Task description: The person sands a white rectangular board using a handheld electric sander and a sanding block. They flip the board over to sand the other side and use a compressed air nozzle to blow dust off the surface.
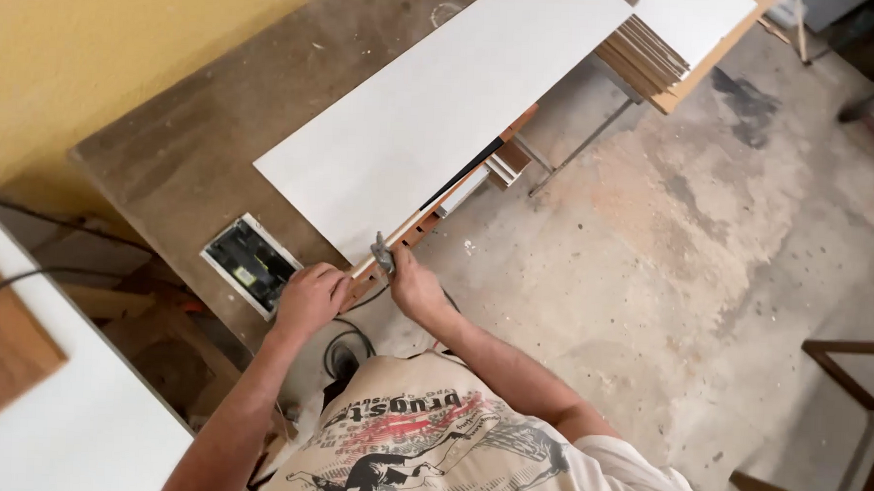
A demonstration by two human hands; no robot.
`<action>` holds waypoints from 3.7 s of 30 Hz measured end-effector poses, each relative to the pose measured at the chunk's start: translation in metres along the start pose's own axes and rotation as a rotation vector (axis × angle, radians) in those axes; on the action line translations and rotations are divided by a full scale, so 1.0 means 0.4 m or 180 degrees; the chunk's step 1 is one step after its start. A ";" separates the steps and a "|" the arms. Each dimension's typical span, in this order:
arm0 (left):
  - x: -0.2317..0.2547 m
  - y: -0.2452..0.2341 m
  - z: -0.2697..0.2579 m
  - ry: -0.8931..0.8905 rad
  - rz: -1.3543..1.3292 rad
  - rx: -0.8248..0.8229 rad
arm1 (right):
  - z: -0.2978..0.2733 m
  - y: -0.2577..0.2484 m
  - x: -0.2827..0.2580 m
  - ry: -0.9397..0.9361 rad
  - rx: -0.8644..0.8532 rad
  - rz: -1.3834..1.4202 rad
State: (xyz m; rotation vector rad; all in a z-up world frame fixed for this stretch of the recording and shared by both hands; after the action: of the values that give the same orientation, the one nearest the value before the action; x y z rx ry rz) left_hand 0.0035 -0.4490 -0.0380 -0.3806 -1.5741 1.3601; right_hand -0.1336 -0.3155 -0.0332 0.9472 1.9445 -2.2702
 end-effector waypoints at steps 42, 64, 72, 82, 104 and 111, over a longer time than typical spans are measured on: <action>-0.057 -0.016 0.220 -0.0726 0.0660 -0.1225 | 0.600 -0.625 0.973 0.1981 0.1556 0.0056; -0.020 -0.104 0.183 0.0106 0.0072 -0.1841 | 0.524 -0.179 0.227 0.1133 0.0144 -0.0039; -0.117 -0.126 0.228 0.0391 0.0442 -0.1564 | 0.506 -0.039 0.043 0.0847 0.0196 0.0214; -0.155 -0.090 0.233 0.0389 0.0812 -0.1629 | 0.487 -0.302 0.426 0.1219 0.0512 0.0133; 0.376 0.300 0.901 0.0078 0.0834 -0.0975 | 0.234 -0.467 0.866 0.1740 0.1626 0.1989; 0.619 0.454 1.136 0.0011 0.1027 -0.1239 | 0.191 -0.546 0.798 0.1953 0.1136 0.2469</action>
State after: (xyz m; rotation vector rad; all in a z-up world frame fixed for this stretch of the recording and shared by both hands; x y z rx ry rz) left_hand -0.5446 -0.4638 -0.0339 -0.9055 -1.8325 1.2795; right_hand -0.5102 -0.2156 0.0254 2.1582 0.9271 -1.9712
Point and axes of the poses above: each hand's wrist, its own z-axis towards the middle knuckle, its own y-axis out of the palm, x = y × z, the point moved 6 cm from there along z, towards the middle knuckle, and after that the axes turned 11 degrees about -y, right-handed, at the moved point
